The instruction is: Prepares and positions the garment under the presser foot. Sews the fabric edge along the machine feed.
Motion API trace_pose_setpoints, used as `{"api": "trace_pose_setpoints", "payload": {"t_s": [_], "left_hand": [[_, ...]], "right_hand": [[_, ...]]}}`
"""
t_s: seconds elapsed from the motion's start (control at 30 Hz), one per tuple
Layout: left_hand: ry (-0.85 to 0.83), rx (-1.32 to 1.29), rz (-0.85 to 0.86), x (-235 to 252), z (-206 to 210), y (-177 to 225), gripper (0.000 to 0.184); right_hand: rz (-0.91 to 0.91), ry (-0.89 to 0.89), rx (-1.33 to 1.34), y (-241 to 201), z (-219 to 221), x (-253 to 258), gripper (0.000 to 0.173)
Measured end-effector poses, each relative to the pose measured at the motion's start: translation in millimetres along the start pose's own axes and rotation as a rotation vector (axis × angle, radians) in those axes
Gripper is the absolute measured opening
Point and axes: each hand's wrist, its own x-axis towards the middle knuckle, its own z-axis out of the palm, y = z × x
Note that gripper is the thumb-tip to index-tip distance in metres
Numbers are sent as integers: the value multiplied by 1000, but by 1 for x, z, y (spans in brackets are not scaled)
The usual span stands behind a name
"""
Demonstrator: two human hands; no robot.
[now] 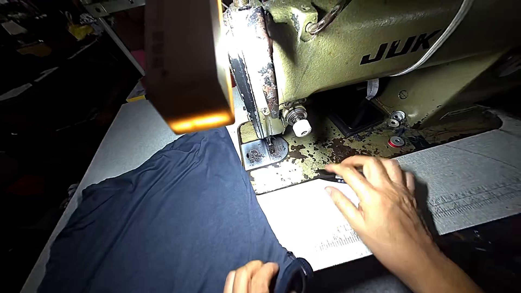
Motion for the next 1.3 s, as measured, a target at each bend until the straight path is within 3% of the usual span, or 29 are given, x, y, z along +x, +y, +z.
{"api": "trace_pose_setpoints", "payload": {"t_s": [0.07, 0.17, 0.27, 0.43, 0.57, 0.77, 1.1, 1.3], "left_hand": [[33, -186, -51, 8, -2, -5, 13], [35, -501, -100, 21, -17, -10, 2], [-20, -646, -139, 32, -34, -14, 7], [-161, -763, -268, 48, -58, -21, 24], [-177, -758, -355, 56, -61, -26, 26], [-187, -729, -83, 51, -56, -44, 27], [-184, -712, 8, 43, -52, -47, 15], [-196, -523, 103, 44, -48, -42, 10]], "right_hand": [[18, -47, 213, -20, -4, -9, 28], [138, -413, 712, -57, -28, -16, 23], [173, -620, 815, -79, -31, -16, 31], [226, -555, 1029, -85, -19, -9, 24], [221, -564, 1070, -85, -19, -9, 22], [226, -563, 1048, -82, -16, -10, 13], [127, -540, 931, -86, -18, -10, 10], [112, -522, 940, -86, -18, -10, 13]]}}
